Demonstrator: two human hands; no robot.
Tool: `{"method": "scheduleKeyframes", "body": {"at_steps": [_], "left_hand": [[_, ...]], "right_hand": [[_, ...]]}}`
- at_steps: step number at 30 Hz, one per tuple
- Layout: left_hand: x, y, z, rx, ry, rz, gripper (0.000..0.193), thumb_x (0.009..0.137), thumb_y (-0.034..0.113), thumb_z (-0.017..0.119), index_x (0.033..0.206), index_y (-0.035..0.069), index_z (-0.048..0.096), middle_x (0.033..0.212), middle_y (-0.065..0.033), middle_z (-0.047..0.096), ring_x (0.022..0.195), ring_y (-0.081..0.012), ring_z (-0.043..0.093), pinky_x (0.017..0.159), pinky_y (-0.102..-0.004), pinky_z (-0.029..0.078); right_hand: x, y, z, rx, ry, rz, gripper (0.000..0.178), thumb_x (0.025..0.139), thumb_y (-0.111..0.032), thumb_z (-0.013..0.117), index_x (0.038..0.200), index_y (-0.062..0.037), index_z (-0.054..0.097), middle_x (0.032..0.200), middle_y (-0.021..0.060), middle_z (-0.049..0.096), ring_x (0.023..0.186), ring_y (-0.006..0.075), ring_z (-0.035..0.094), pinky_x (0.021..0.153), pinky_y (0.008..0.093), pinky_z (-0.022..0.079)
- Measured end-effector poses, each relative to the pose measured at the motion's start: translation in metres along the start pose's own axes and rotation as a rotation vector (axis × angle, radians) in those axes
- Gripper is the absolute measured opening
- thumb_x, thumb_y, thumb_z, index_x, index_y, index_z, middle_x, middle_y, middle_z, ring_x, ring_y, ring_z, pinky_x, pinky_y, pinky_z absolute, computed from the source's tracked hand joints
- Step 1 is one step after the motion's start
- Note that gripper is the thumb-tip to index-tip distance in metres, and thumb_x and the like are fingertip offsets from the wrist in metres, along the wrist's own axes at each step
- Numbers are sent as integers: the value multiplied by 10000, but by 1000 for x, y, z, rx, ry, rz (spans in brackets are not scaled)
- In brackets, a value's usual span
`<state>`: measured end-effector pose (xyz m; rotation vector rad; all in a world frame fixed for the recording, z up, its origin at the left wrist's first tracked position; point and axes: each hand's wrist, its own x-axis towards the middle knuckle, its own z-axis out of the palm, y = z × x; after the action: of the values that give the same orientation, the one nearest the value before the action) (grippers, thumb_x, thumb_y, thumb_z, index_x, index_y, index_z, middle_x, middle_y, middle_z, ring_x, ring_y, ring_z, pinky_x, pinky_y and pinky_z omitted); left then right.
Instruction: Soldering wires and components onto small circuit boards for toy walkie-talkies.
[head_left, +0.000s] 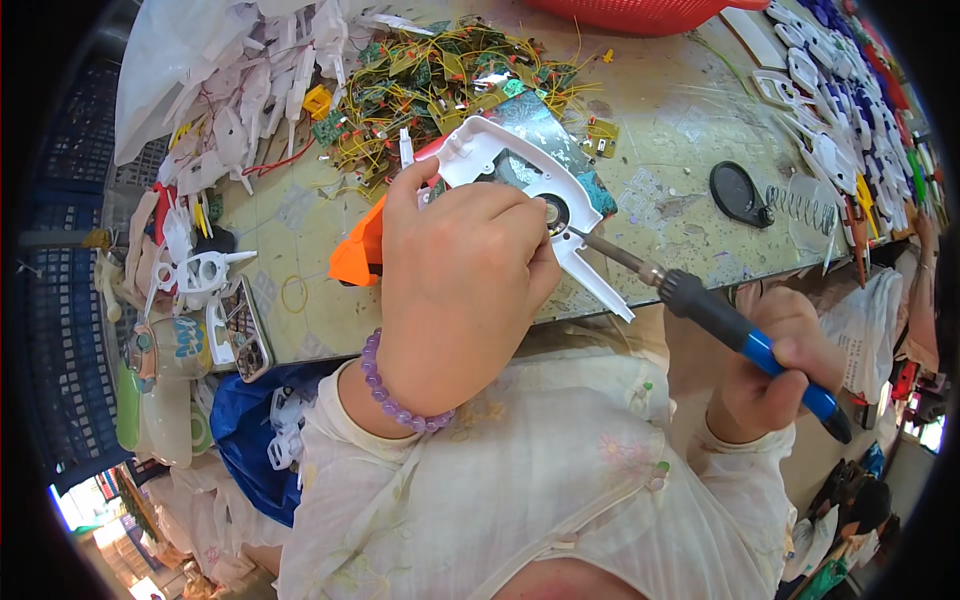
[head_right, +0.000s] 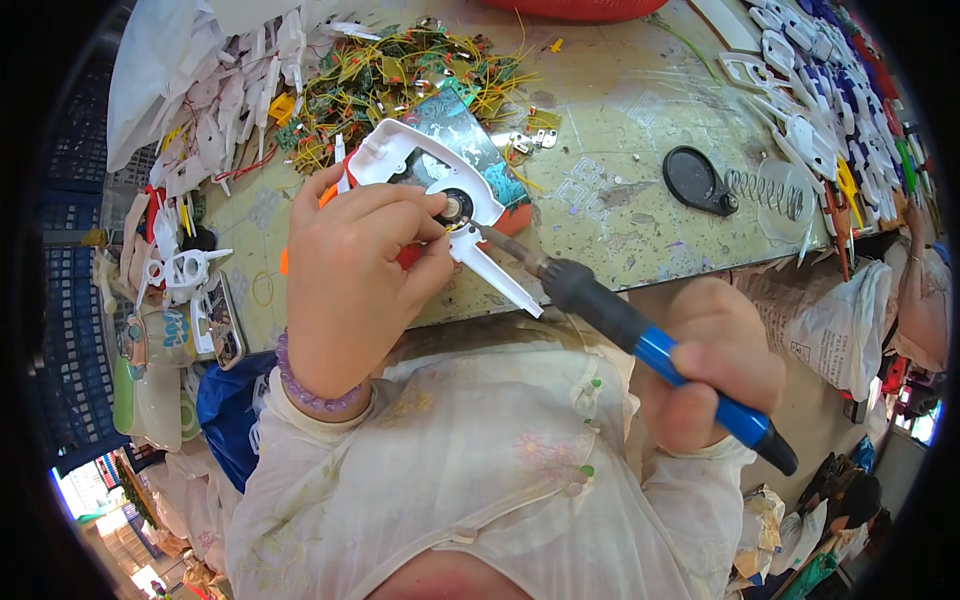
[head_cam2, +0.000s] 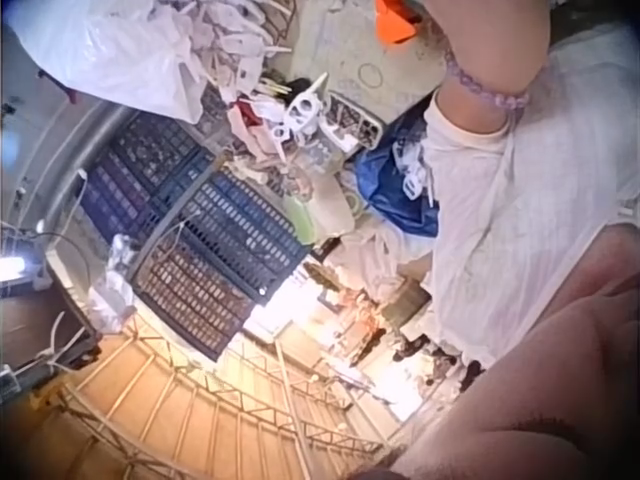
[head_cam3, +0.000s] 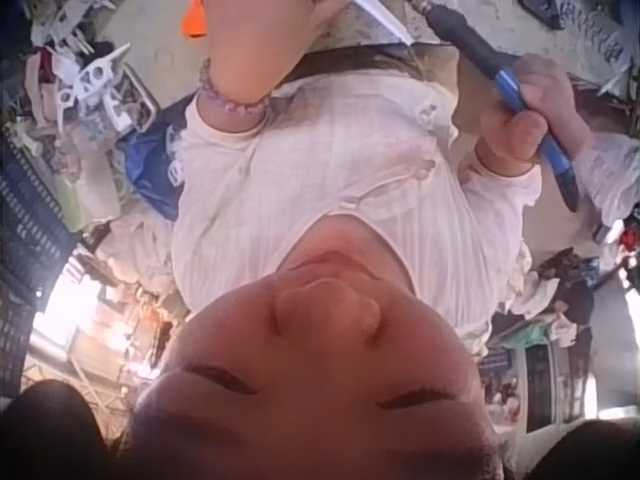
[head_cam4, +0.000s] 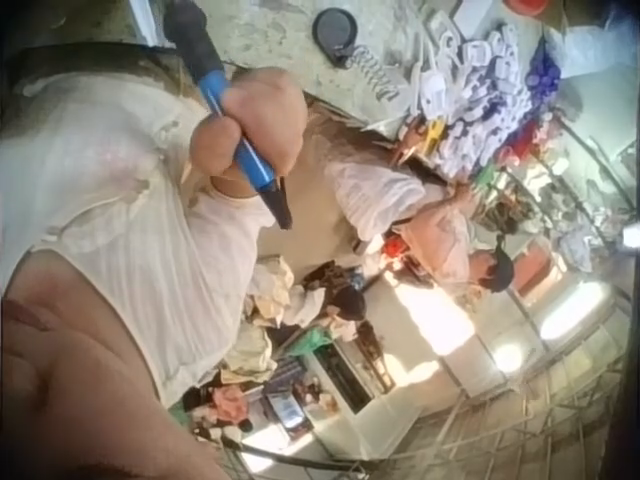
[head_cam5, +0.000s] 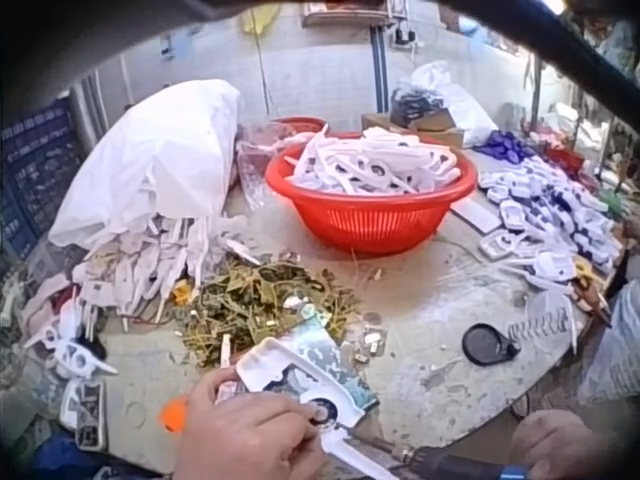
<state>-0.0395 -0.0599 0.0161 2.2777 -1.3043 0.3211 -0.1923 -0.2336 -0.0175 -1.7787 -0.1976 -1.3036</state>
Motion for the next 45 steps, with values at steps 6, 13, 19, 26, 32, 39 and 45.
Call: {"method": "scheduleKeyframes", "body": {"at_steps": [6, 13, 19, 26, 32, 39, 45], "left_hand": [[1, 1, -1, 12, -18, 1, 22, 673, 65, 645, 690, 66, 632, 692, -44, 594, 719, -213, 597, 879, -420, 379], [-1, -1, -3, 5, -34, -15, 47, 695, 95, 671, 737, 83, 654, 788, -37, 648, 776, -217, 610, 906, -428, 380], [0, 0, -6, -44, -52, -10, 64, 694, 81, 681, 751, 63, 661, 822, -40, 669, 772, -218, 612, 936, -427, 374], [-5, -1, -2, -21, -15, -7, 54, 701, 102, 679, 736, 71, 652, 807, -30, 665, 762, -220, 606, 928, -421, 377], [-4, -4, 0, -70, 18, 25, 47, 706, 92, 660, 741, 78, 633, 746, -36, 624, 763, -219, 602, 903, -420, 378], [-7, -9, -1, -72, 15, 32, 46, 728, 104, 653, 762, 76, 640, 771, -32, 637, 774, -212, 606, 905, -425, 381], [-22, -20, -12, -169, 284, 34, 119, 698, 99, 722, 779, 72, 639, 844, -41, 660, 816, -203, 615, 813, -372, 444]], "right_hand": [[-12, -3, -24, -51, 364, -39, 331, 946, -386, 449, 888, -60, 438, 601, 35, 424, 517, 152, 413, 490, 277, 345], [17, 1, -132, -337, 840, 38, 259, 901, -262, 536, 787, -29, 543, 601, 35, 458, 510, 119, 418, 483, 238, 309], [42, -15, -188, -473, 1024, 163, 208, 854, -169, 541, 709, -22, 566, 560, 8, 411, 467, 89, 373, 441, 223, 260], [40, 47, -139, -543, 526, 500, 155, 927, -170, 530, 874, -30, 567, 650, -25, 469, 575, 37, 408, 501, 193, 294], [-11, 84, -90, -286, 679, 505, 268, 930, -138, 542, 1140, -10, 435, 739, 3, 472, 552, 41, 394, 465, 192, 306], [-83, 21, 49, 328, -120, 484, 690, 742, -59, 756, 1306, -66, 359, 857, 48, 590, 697, 99, 535, 578, 214, 425], [-54, 23, 69, 177, -107, 425, 287, 782, 89, 655, 1044, -2, 584, 859, 84, 616, 749, 135, 601, 638, 234, 489]]}}
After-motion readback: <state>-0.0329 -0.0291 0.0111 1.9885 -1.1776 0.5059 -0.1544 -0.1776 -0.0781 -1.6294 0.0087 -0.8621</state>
